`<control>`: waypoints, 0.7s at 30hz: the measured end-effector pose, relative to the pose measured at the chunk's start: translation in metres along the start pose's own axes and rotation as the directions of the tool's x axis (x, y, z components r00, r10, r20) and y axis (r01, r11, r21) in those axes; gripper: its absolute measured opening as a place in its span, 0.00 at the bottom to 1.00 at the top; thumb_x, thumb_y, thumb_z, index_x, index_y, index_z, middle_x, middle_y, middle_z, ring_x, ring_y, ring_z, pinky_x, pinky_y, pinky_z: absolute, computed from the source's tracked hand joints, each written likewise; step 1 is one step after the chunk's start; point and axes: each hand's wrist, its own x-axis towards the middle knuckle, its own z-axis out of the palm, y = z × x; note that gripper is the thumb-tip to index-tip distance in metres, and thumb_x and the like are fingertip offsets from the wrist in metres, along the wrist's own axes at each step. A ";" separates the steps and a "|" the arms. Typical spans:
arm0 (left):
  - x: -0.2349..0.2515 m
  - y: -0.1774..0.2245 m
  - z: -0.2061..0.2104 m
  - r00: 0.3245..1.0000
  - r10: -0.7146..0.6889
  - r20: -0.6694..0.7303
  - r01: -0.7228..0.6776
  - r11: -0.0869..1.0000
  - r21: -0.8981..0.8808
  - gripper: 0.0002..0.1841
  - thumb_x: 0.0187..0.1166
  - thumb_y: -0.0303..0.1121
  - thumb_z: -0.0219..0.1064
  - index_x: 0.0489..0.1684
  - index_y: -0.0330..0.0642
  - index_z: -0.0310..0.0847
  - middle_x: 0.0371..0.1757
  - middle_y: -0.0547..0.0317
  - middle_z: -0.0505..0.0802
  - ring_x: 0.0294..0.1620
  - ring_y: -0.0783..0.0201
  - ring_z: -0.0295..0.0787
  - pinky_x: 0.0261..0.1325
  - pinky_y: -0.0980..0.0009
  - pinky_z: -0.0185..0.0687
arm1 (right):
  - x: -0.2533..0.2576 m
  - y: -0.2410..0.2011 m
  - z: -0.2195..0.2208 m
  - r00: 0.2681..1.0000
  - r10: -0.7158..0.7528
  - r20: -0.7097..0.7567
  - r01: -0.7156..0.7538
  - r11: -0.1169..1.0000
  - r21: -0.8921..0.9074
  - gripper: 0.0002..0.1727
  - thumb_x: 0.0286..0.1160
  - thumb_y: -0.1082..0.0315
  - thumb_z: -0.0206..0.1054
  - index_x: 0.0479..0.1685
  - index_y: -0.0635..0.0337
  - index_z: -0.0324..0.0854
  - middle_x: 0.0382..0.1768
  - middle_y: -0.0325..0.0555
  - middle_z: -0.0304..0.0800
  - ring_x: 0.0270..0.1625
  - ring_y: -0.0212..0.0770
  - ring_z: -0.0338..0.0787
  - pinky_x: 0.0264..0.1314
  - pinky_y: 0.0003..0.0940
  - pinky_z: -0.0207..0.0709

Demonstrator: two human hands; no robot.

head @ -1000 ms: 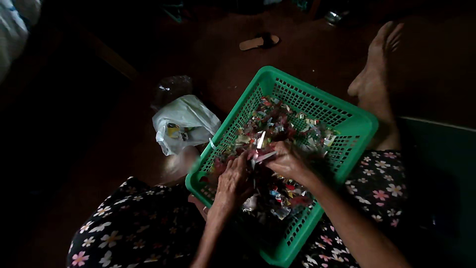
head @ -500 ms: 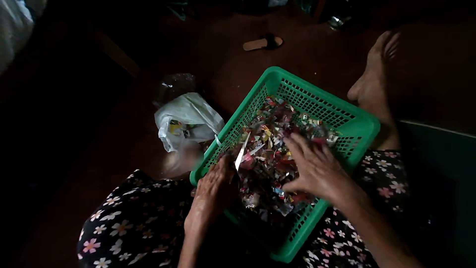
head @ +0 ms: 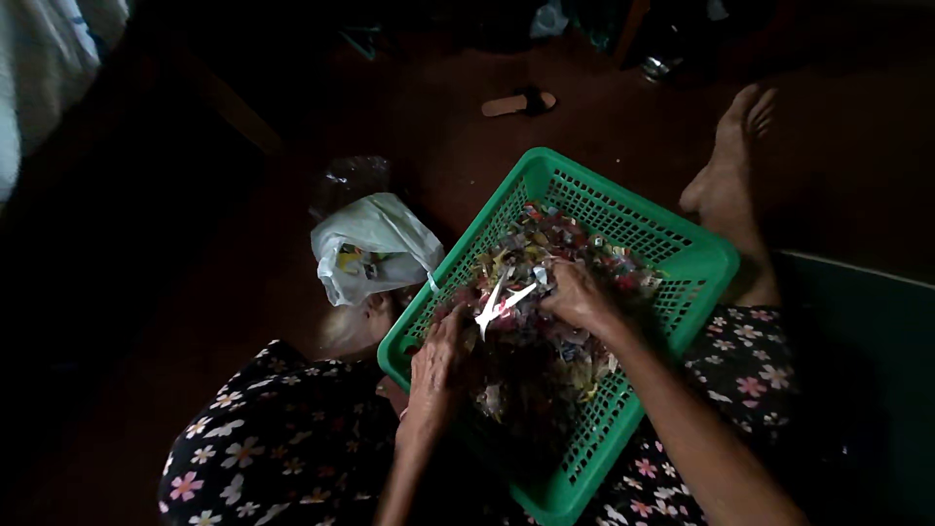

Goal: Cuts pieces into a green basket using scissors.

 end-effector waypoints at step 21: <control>0.008 0.015 0.003 0.974 0.024 0.227 -0.046 0.994 0.094 0.32 0.78 0.33 0.68 0.83 0.32 0.67 0.67 0.34 0.88 0.65 0.36 0.87 0.63 0.40 0.82 | -0.014 -0.008 -0.010 0.973 0.205 0.107 -0.215 0.973 0.087 0.29 0.71 0.61 0.78 0.66 0.73 0.79 0.60 0.68 0.86 0.65 0.62 0.85 0.70 0.60 0.75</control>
